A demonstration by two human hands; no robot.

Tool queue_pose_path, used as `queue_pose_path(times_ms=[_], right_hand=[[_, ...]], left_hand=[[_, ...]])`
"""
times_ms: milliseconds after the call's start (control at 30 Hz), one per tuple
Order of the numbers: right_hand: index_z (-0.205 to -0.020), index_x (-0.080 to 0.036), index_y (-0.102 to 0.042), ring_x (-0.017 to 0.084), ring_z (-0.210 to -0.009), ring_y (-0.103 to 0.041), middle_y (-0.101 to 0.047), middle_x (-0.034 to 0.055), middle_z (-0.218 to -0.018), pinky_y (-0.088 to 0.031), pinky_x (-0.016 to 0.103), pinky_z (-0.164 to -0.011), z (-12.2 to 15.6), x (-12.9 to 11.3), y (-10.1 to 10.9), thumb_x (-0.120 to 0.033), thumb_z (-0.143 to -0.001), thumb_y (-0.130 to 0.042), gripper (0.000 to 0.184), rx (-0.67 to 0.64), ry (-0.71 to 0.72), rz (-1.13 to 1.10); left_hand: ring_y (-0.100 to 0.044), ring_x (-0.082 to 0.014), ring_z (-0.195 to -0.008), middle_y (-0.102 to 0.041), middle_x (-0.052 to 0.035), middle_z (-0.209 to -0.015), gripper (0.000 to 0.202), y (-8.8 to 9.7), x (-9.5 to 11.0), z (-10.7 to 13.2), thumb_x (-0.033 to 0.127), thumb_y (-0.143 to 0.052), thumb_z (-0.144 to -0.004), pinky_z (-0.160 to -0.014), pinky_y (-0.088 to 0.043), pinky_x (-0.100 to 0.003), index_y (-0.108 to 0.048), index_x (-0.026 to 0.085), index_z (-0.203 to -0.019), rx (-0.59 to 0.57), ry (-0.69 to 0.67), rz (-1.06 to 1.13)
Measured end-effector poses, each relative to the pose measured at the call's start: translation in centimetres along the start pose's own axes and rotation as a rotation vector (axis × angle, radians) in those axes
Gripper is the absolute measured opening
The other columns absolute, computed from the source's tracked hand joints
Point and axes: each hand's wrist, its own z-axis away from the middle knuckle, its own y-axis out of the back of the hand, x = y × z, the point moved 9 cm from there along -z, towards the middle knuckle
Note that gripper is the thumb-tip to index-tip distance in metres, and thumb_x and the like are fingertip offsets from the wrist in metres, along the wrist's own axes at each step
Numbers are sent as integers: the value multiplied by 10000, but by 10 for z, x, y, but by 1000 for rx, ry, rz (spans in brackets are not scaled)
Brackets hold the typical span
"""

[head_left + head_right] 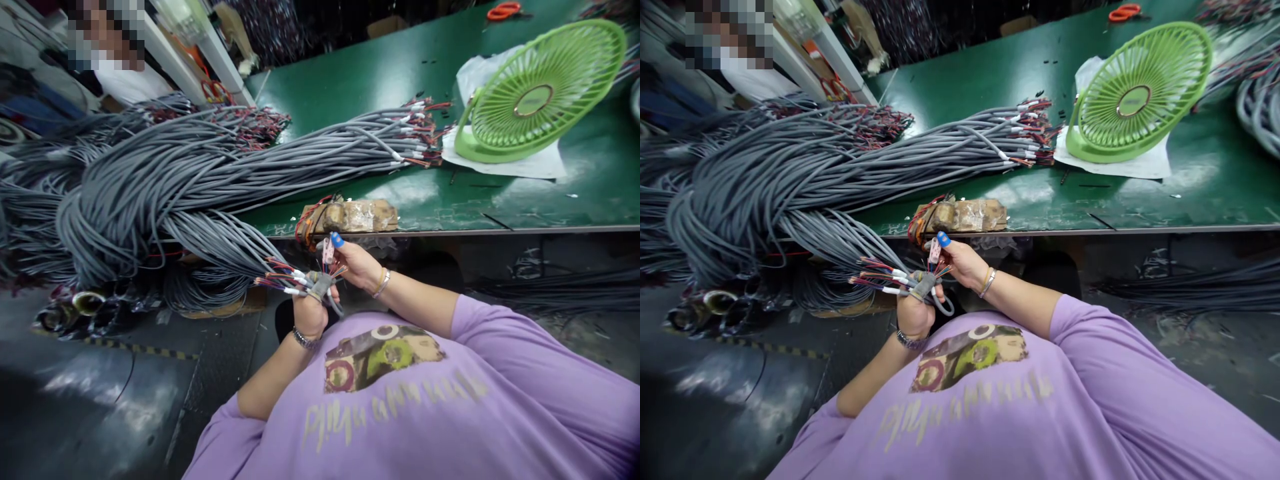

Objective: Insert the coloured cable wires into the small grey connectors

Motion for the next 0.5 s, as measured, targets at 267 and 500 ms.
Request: queue_pose_path(times_ms=[267, 500], right_hand=[[-860, -135, -668, 95, -537, -482, -609, 15, -649, -409, 218, -525, 5, 12, 2, -652, -825, -563, 529, -58, -179, -39], [-817, -153, -650, 85, -584, -503, -604, 3, -702, -408, 191, -539, 9, 1, 0, -390, -826, -658, 237, -63, -113, 45]], left_hand=[[-530, -98, -379, -573, 29, -463, 289, -1, 8, 5, 369, -711, -743, -376, -406, -192, -541, 168, -625, -43, -36, 14], [-527, -87, -390, -594, 35, -482, 226, 6, 12, 9, 318, -729, -703, -400, -420, -183, -565, 170, -655, 20, -56, 80]])
